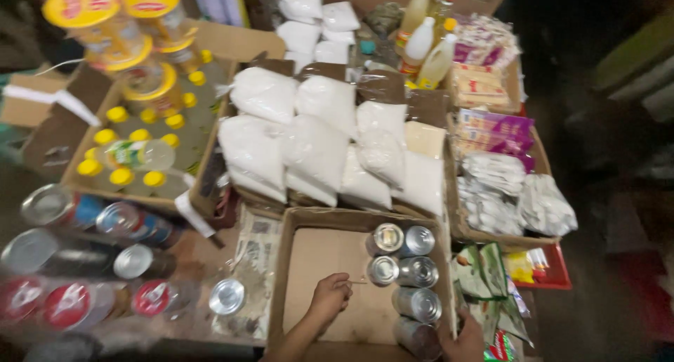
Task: The recorder is organizing various canned goods into cardboard boxes on a table or counter in a grocery store backroom.
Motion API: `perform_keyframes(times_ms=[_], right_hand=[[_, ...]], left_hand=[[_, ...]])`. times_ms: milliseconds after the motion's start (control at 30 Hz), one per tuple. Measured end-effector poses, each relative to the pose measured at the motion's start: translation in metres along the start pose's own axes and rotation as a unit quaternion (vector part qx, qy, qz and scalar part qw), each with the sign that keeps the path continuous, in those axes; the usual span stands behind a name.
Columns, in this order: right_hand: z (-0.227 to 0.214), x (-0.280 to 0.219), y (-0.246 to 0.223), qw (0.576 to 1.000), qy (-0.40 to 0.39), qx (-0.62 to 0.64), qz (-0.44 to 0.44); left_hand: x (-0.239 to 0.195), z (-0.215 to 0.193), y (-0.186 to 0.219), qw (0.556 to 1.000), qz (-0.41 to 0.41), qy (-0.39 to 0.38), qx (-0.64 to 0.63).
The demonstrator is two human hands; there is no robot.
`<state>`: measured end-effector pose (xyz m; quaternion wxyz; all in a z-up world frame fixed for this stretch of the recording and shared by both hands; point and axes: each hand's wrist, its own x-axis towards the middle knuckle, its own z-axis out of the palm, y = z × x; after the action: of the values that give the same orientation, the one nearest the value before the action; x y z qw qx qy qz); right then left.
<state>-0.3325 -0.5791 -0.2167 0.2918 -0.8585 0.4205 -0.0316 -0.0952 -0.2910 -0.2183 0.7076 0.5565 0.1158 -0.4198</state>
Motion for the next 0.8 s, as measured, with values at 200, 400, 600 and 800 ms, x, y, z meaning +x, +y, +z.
perform_keyframes(times_ms=[200, 400, 600, 800], right_hand=[[0.006, 0.003, -0.121, 0.995, -0.009, 0.04, -0.086], [0.059, -0.032, -0.26, 0.967, -0.099, 0.098, -0.214], [0.105, -0.069, -0.379, 0.916, -0.307, 0.102, -0.237], [0.188, -0.078, -0.48, 0.849, -0.464, 0.219, -0.127]], left_hand=[[-0.077, -0.066, 0.069, 0.999, 0.003, 0.032, 0.016], [-0.098, -0.149, 0.082, 0.987, 0.134, 0.083, -0.023], [-0.136, -0.207, 0.098, 0.981, 0.129, 0.146, -0.002], [-0.169, -0.231, 0.139, 0.969, 0.157, 0.19, -0.024]])
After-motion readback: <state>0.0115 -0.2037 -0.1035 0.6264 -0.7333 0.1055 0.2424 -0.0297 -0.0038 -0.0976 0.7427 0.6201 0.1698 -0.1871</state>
